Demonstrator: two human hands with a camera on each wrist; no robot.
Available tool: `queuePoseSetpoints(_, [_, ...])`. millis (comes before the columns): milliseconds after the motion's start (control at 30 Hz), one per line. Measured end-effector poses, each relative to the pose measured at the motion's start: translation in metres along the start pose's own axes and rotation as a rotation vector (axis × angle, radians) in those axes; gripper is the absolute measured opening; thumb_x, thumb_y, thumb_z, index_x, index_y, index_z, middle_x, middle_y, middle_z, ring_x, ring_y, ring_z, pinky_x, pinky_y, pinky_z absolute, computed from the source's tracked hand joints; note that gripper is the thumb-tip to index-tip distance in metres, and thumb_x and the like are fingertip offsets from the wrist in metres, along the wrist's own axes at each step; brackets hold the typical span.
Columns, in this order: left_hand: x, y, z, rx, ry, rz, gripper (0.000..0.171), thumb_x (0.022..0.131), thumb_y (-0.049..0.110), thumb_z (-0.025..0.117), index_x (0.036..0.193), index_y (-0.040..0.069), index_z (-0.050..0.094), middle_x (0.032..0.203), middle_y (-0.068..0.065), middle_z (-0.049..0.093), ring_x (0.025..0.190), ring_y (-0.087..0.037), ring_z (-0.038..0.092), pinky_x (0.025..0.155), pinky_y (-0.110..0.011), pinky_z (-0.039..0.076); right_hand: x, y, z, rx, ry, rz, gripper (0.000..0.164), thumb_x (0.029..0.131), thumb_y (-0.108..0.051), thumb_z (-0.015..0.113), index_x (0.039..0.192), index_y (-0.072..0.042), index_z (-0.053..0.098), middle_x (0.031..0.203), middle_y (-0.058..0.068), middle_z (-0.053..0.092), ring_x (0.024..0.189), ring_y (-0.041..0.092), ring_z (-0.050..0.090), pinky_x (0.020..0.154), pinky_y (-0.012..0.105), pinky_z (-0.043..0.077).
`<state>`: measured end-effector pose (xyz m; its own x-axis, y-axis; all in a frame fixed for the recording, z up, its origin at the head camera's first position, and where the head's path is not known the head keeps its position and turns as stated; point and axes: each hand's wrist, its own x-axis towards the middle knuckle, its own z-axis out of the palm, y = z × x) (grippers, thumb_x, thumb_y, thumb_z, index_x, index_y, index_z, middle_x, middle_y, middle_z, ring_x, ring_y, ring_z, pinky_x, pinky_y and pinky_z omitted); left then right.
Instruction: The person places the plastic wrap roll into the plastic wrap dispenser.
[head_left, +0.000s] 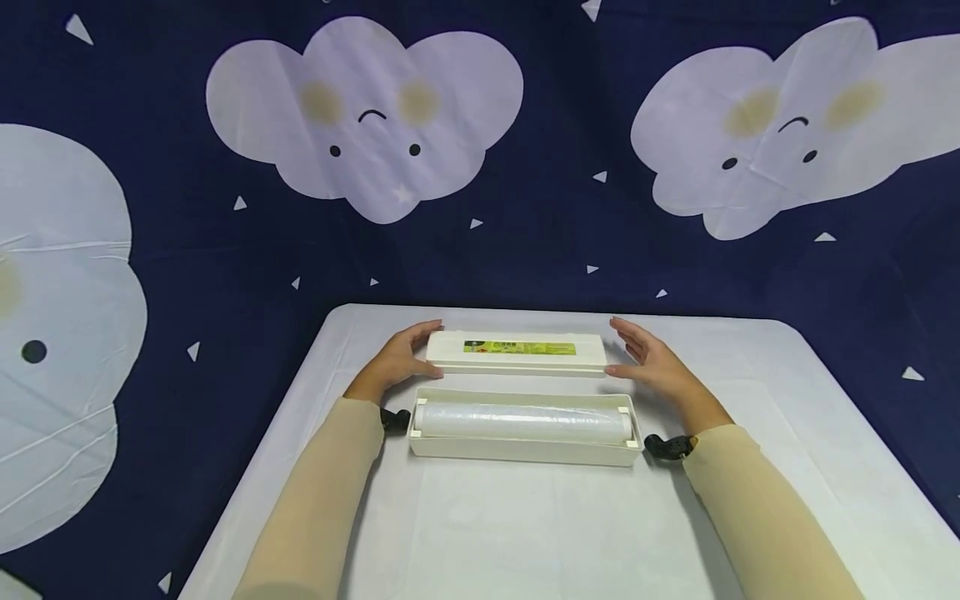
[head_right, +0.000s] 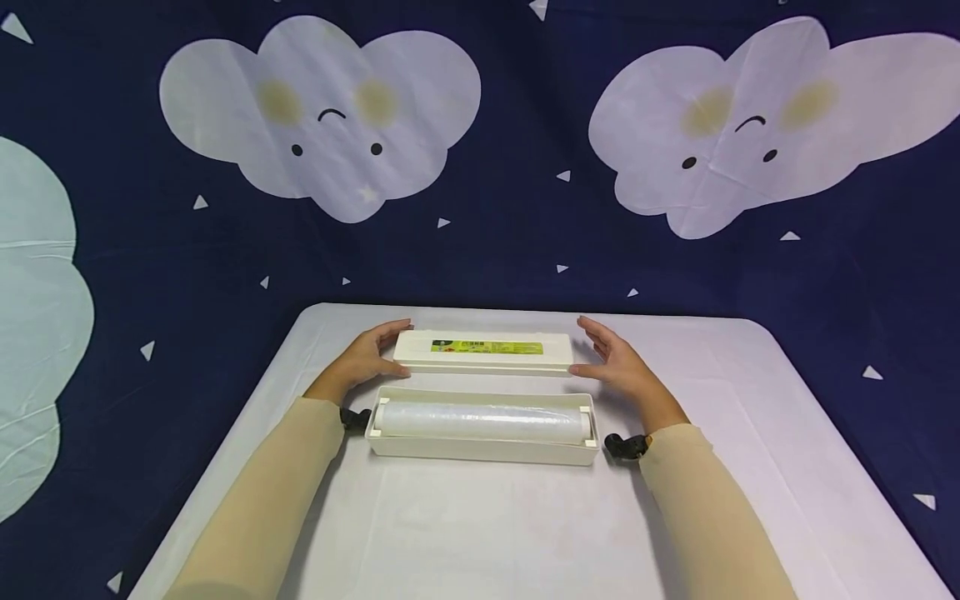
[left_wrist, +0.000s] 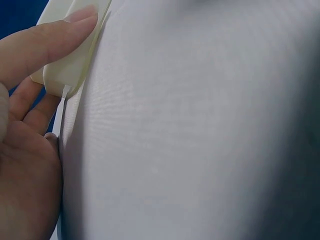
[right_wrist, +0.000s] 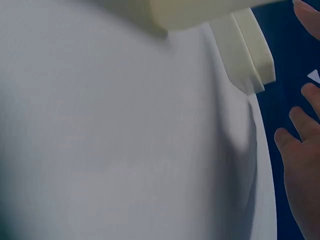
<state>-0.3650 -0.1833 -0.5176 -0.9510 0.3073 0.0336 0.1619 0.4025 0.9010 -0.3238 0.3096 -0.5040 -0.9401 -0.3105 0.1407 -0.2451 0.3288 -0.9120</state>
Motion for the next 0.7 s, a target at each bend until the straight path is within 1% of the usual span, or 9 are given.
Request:
queuePoseSetpoints(100, [0.001,-0.002,0.000,0.000,-0.008,0.018,0.109,0.064,-0.003,0.099,0.159,0.011,0.046,0.160,-0.005,0.048,0.153,-0.026,0.032,0.124,-0.043,0.023,0.006,0.001,0.006,-0.018,0.001,0.040,0.109,0.084,-0.004,0.090,0.168,-0.006,0.021,0.173,0.013,0.019,0.158,0.033,0.014,0.125,0.046,0.017])
queuePoseSetpoints(233, [0.000,-0.002,0.000,-0.007,-0.007,0.024,0.109,0.065,-0.002,0.099,0.159,0.010,0.046,0.160,-0.005,0.048,0.153,-0.026,0.032,0.123,-0.043,0.023,0.014,0.001,0.014,-0.026,-0.016,0.055,0.112,0.082,-0.004,0.091,0.168,-0.006,0.020,0.173,0.015,0.018,0.158,0.034,0.013,0.125,0.047,0.016])
queuePoseSetpoints(333, [0.000,-0.003,0.000,-0.008,-0.001,0.021,0.109,0.064,-0.003,0.099,0.159,0.010,0.047,0.160,-0.005,0.048,0.153,-0.026,0.033,0.124,-0.043,0.023,0.019,0.001,0.019,-0.023,-0.039,0.060,0.112,0.081,-0.004,0.092,0.168,-0.004,0.020,0.172,0.017,0.019,0.157,0.035,0.015,0.125,0.046,0.016])
queuePoseSetpoints(467, [-0.001,-0.002,-0.001,-0.015,0.001,0.021,0.109,0.065,-0.004,0.099,0.159,0.011,0.047,0.160,-0.005,0.048,0.152,-0.026,0.033,0.124,-0.042,0.023,0.024,0.003,0.022,-0.006,-0.060,0.064,0.112,0.081,0.001,0.090,0.167,0.000,0.019,0.172,0.018,0.019,0.157,0.034,0.015,0.125,0.045,0.015])
queuePoseSetpoints(633, [-0.001,-0.002,0.000,-0.012,0.005,0.007,0.108,0.065,-0.003,0.099,0.159,0.013,0.048,0.160,-0.004,0.048,0.153,-0.025,0.032,0.124,-0.042,0.022,0.025,0.003,0.024,-0.071,-0.045,0.106,0.115,0.079,-0.003,0.093,0.167,-0.002,0.019,0.172,0.020,0.016,0.157,0.038,0.015,0.125,0.047,0.016])
queuePoseSetpoints(700, [-0.001,-0.002,0.000,-0.008,0.009,0.003,0.108,0.065,-0.003,0.099,0.159,0.013,0.048,0.160,-0.003,0.048,0.153,-0.025,0.032,0.124,-0.042,0.023,0.024,0.002,0.025,-0.095,-0.047,0.100,0.115,0.078,-0.003,0.093,0.167,-0.001,0.019,0.171,0.022,0.018,0.156,0.041,0.016,0.125,0.049,0.015])
